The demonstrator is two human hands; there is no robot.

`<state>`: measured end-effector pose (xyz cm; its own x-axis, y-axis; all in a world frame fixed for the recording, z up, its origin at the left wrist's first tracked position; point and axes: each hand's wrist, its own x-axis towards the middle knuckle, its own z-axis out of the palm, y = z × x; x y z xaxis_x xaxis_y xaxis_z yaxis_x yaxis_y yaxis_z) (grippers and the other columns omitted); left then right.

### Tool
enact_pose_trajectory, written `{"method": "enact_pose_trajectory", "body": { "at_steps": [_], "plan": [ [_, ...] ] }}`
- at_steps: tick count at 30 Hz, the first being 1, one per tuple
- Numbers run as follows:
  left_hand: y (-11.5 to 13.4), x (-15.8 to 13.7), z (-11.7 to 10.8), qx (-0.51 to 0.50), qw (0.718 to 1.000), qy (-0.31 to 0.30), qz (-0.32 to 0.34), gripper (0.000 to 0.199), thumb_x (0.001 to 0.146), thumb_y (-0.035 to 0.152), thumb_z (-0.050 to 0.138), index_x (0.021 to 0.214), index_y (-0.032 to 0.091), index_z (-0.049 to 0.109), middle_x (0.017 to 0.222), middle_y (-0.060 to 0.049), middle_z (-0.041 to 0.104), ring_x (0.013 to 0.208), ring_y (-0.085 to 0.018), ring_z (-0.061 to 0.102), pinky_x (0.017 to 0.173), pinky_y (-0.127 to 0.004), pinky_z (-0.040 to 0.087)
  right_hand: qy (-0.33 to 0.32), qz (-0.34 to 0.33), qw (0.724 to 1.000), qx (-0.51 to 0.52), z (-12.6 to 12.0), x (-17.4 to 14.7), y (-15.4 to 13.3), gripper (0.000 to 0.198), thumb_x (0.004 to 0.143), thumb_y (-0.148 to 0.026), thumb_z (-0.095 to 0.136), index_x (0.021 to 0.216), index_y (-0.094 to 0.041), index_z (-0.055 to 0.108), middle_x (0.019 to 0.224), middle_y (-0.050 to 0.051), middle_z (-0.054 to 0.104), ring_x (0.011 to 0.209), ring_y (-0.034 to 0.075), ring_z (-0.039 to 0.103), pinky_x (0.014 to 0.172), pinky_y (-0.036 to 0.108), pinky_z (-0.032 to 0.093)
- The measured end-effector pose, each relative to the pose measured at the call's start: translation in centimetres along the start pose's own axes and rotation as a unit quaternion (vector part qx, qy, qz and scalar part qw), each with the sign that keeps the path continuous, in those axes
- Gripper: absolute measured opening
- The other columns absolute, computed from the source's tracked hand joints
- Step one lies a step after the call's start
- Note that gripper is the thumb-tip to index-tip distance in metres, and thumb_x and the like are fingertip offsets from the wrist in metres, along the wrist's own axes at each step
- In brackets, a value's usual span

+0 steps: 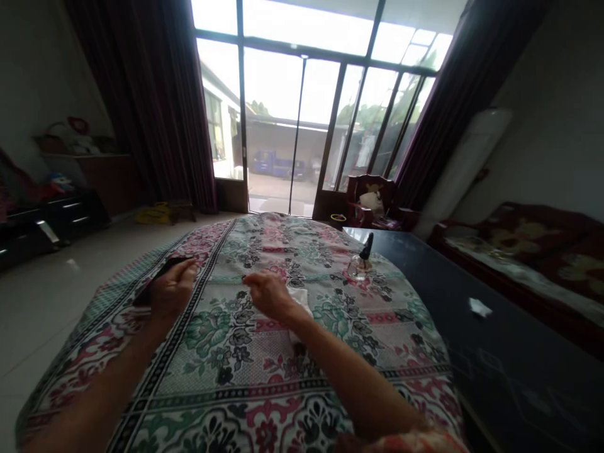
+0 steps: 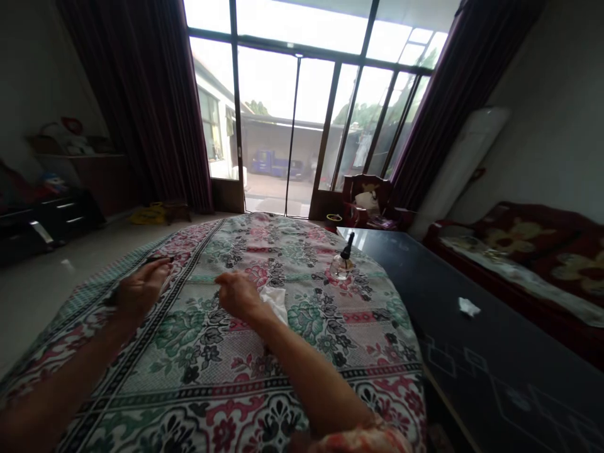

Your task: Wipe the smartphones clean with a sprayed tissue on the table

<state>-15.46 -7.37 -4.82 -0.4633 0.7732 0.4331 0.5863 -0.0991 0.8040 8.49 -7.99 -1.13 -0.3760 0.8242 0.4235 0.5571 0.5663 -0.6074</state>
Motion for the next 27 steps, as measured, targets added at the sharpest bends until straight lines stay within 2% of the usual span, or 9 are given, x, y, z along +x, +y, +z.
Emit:
{"method": "enact_pose_trajectory", "body": {
  "at_steps": [2,4,7,11,15,18,20,22,27],
  "plan": [
    [2.9,-1.6,2.9,-0.034,0.993,-0.114,0.001,0.044,0.076,0.044,0.058,0.106,0.016,0.073,0.091,-0.006,0.076,0.089,-0.024,0.069,0.079,-0.029,0.052,0.042,0.052,0.997,-0.024,-3.9,-1.7,2.1,0.028,0.079,-0.009,0.052,0.086,-0.022,0.075,0.087,0.004,0.072,0.082,0.019,0.062,0.083,0.032,0.047],
    [5.1,-3.3,5.6,-0.036,0.969,-0.243,-0.018,0.039,0.07,0.042,0.062,0.097,0.016,0.076,0.073,-0.004,0.074,0.075,-0.024,0.068,0.067,-0.028,0.051,0.049,0.123,0.991,-0.031,-6.6,-3.6,4.0,0.018,0.079,-0.023,0.063,0.092,-0.02,0.075,0.091,0.008,0.072,0.084,0.021,0.062,0.082,0.033,0.047],
    [6.9,-5.5,9.0,-0.046,0.943,-0.328,-0.032,0.032,0.065,0.035,0.065,0.089,0.016,0.077,0.065,-0.003,0.071,0.066,-0.022,0.066,0.059,-0.027,0.047,0.009,0.182,0.983,-0.016,-7.6,-6.2,5.8,0.041,0.073,-0.046,0.072,0.103,-0.018,0.072,0.105,0.012,0.069,0.097,0.027,0.062,0.085,0.037,0.046],
    [7.5,-6.8,11.8,-0.046,0.931,-0.355,-0.073,0.025,0.061,0.028,0.067,0.081,0.016,0.076,0.054,-0.002,0.065,0.055,-0.02,0.062,0.053,-0.026,0.043,0.025,0.201,0.979,-0.019,-5.5,-7.7,7.2,0.057,0.057,-0.044,0.083,0.107,-0.019,0.067,0.103,0.01,0.067,0.098,0.027,0.061,0.086,0.036,0.046],
    [7.5,-6.9,13.1,-0.046,0.931,-0.353,-0.084,0.035,0.063,0.028,0.068,0.095,0.014,0.074,0.05,0.001,0.061,0.051,-0.018,0.06,0.051,-0.024,0.041,0.069,0.219,0.973,-0.004,-4.1,-6.8,8.8,0.031,0.064,-0.017,0.07,0.095,-0.019,0.069,0.092,0.007,0.07,0.091,0.023,0.063,0.084,0.032,0.046],
    [7.9,-7.1,13.8,-0.054,0.929,-0.355,-0.089,0.042,0.068,0.036,0.067,0.104,0.014,0.07,0.054,0.001,0.062,0.051,-0.017,0.06,0.049,-0.023,0.04,0.083,0.245,0.966,0.022,-4.2,-5.4,9.8,0.017,0.071,-0.015,0.06,0.083,-0.019,0.071,0.081,0.005,0.072,0.079,0.021,0.064,0.075,0.03,0.048],
    [8.5,-7.4,14.1,-0.097,0.922,-0.364,-0.092,0.044,0.071,0.043,0.065,0.105,0.014,0.067,0.065,-0.001,0.066,0.055,-0.016,0.061,0.05,-0.023,0.041,0.102,0.237,0.965,0.04,-4.3,-4.6,10.1,0.017,0.074,-0.019,0.057,0.084,-0.019,0.071,0.079,0.005,0.072,0.075,0.02,0.065,0.071,0.028,0.048],
    [9.2,-7.8,14.4,-0.206,0.9,-0.371,-0.105,0.047,0.071,0.044,0.065,0.106,0.014,0.065,0.078,-0.004,0.069,0.062,-0.015,0.063,0.054,-0.023,0.045,0.13,0.221,0.964,0.062,-4.1,-4.0,10.1,0.019,0.075,-0.022,0.056,0.086,-0.019,0.071,0.08,0.004,0.073,0.075,0.019,0.064,0.07,0.027,0.048],
    [9.9,-8.2,14.7,-0.339,0.868,-0.34,-0.131,0.047,0.057,0.024,0.062,0.103,0.015,0.063,0.077,0.0,0.068,0.065,-0.014,0.06,0.057,-0.022,0.044,0.146,0.229,0.941,0.204,-3.1,-3.6,10.4,0.023,0.074,-0.033,0.054,0.082,-0.018,0.069,0.074,0.003,0.069,0.068,0.018,0.061,0.059,0.025,0.047]
  ]
}}
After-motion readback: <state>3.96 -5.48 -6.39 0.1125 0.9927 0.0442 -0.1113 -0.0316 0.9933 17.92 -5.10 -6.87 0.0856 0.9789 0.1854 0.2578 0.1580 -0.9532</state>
